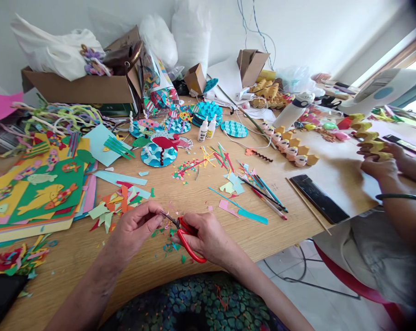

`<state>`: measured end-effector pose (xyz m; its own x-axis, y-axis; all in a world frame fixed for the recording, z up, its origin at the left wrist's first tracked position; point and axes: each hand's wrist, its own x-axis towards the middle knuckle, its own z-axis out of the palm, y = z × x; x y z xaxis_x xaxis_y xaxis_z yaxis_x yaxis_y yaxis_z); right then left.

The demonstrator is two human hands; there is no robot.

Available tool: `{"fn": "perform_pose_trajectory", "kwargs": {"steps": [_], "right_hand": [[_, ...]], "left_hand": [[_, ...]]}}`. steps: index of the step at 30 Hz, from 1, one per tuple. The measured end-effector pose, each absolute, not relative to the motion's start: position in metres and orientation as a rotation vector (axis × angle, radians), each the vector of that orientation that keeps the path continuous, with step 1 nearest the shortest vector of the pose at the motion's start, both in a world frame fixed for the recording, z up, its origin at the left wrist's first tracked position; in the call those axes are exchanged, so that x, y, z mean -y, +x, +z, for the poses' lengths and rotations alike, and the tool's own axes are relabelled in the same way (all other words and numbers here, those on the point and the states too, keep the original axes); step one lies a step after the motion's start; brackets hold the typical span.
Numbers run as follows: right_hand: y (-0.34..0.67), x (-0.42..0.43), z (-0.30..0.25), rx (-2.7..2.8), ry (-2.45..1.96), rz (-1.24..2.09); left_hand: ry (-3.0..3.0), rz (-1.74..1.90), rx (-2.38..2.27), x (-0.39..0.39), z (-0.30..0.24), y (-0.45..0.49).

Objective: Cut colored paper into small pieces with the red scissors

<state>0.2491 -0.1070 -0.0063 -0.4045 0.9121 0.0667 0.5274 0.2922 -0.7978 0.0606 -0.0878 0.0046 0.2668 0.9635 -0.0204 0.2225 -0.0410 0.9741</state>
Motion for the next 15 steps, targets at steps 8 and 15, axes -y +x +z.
{"fn": "perform_pose_trajectory", "kwargs": {"steps": [8,15], "right_hand": [[0.2506,0.1070,-0.0094,2.054,-1.264,0.946],[0.2508,0.1066,-0.0109,2.063,-1.253,0.925]], "left_hand": [[1.450,0.912,-1.165,0.0882,0.0037,0.0583],[1.423,0.890,-1.209,0.0895,0.0070,0.0567]]}}
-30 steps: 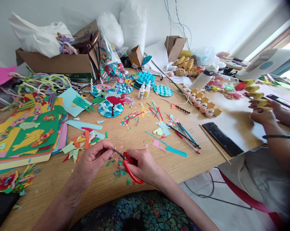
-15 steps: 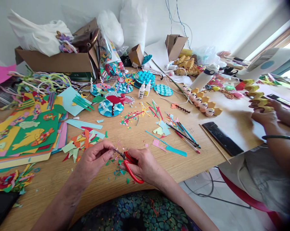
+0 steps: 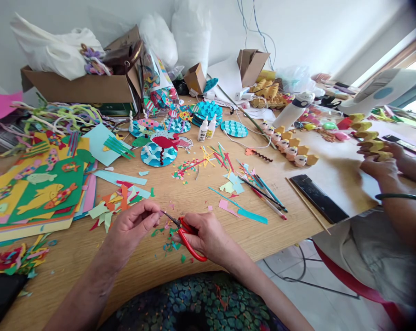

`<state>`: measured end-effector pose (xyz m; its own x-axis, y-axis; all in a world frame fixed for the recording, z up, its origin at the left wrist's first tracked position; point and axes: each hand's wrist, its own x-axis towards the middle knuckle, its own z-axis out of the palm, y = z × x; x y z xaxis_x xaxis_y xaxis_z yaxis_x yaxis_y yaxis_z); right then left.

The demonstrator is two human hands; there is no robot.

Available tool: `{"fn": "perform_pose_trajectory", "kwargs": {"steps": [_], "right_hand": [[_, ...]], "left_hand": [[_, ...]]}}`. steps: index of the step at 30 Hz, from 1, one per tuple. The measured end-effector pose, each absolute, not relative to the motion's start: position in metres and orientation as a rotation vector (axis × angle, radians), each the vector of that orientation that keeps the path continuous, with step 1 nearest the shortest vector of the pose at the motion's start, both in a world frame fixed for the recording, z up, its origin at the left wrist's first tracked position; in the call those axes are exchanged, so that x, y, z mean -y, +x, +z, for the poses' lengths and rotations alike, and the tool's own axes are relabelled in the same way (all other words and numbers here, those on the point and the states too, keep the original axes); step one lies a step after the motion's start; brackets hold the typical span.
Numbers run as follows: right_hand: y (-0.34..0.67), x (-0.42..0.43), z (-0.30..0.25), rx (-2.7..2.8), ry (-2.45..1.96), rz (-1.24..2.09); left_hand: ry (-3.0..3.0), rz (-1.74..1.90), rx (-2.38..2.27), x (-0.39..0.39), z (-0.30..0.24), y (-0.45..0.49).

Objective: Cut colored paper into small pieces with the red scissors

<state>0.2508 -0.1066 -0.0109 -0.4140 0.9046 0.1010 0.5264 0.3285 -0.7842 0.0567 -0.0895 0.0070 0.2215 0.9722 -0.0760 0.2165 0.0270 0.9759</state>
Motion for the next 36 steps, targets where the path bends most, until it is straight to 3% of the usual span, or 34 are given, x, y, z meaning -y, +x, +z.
{"fn": "perform_pose_trajectory", "kwargs": {"steps": [36], "right_hand": [[0.253,0.109,-0.014,2.092,-1.280,0.901]], "left_hand": [[1.485,0.928,-1.164,0.090,0.006,0.059]]}}
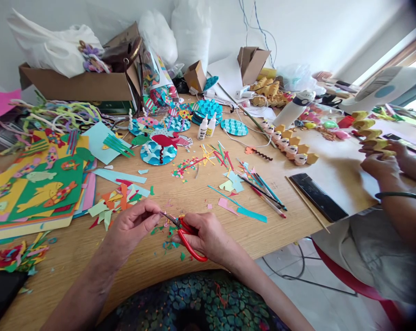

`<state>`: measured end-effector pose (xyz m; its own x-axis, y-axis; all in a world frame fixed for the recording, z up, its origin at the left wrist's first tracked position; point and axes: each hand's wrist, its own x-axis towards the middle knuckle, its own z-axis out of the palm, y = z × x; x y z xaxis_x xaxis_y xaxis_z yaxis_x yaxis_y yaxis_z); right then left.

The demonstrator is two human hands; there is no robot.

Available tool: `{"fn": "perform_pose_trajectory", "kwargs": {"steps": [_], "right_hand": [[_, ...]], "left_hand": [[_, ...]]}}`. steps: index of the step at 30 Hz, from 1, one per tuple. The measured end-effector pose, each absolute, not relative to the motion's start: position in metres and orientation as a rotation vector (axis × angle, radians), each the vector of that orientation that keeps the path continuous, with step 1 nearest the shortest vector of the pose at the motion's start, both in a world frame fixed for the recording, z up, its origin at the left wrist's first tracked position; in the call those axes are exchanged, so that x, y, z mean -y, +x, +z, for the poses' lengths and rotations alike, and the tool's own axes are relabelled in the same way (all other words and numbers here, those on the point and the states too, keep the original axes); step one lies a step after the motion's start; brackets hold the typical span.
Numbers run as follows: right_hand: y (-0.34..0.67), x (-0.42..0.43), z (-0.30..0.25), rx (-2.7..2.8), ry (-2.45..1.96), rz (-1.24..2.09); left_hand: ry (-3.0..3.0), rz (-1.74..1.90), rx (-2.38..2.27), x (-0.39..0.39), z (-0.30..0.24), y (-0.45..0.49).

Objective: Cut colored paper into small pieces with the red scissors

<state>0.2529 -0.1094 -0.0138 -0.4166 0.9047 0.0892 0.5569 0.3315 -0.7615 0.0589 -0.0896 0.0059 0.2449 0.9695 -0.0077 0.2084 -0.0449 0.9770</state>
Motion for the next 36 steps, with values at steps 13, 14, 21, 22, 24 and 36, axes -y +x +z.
{"fn": "perform_pose_trajectory", "kwargs": {"steps": [13,14,21,22,24,36], "right_hand": [[0.253,0.110,-0.015,2.103,-1.277,0.892],[0.253,0.111,-0.015,2.103,-1.277,0.892],[0.252,0.111,-0.011,2.107,-1.263,0.908],[0.252,0.111,-0.011,2.113,-1.261,0.911],[0.253,0.111,-0.011,2.125,-1.261,0.914],[0.256,0.110,-0.012,2.182,-1.214,0.938]], "left_hand": [[1.437,0.894,-1.142,0.092,0.003,0.054],[1.452,0.883,-1.145,0.092,0.003,0.054],[1.573,0.824,-1.096,0.088,0.010,0.054],[1.581,0.815,-1.091,0.088,0.011,0.054],[1.592,0.804,-1.089,0.088,0.013,0.054],[1.664,0.700,-1.132,0.087,0.018,0.049]]}}
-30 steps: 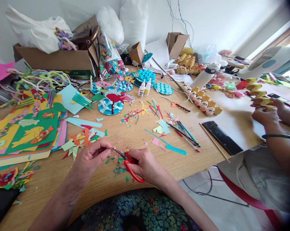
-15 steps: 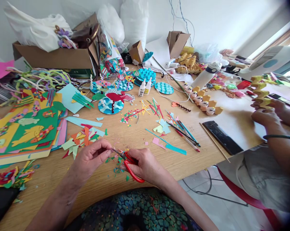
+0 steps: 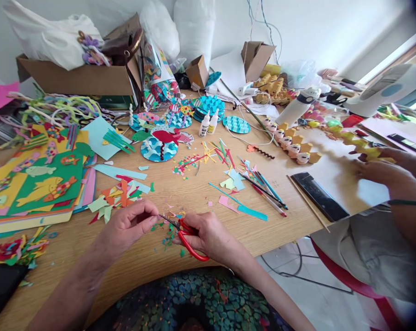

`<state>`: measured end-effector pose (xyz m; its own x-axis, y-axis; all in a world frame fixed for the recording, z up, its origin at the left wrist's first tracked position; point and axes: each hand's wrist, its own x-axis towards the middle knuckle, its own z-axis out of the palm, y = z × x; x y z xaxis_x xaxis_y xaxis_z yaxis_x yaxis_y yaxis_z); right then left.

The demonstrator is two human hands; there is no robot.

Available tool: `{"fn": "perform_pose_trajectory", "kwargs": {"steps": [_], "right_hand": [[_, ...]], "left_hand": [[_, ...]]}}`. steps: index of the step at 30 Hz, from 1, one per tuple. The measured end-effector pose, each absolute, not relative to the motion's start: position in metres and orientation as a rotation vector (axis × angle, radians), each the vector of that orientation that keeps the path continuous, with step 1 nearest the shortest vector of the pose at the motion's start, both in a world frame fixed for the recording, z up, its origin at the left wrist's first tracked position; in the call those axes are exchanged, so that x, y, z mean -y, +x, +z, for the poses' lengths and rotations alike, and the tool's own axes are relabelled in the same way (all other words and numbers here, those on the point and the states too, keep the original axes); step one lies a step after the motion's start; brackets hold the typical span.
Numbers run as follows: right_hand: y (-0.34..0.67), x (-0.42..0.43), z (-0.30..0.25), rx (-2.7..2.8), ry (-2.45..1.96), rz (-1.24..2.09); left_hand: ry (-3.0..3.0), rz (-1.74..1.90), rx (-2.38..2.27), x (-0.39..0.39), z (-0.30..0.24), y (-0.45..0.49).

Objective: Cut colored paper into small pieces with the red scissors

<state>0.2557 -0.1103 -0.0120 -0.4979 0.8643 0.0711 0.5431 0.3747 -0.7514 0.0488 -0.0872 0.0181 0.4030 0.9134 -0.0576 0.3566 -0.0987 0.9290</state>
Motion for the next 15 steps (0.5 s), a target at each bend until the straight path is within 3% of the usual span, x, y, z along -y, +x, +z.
{"fn": "perform_pose_trajectory", "kwargs": {"steps": [10,15], "right_hand": [[0.264,0.108,-0.017,2.306,-1.355,0.868],[0.266,0.105,-0.028,2.138,-1.401,0.760]], "left_hand": [[1.560,0.658,-1.261,0.077,0.013,0.046],[1.789,0.517,-1.309,0.040,0.006,0.060]]}}
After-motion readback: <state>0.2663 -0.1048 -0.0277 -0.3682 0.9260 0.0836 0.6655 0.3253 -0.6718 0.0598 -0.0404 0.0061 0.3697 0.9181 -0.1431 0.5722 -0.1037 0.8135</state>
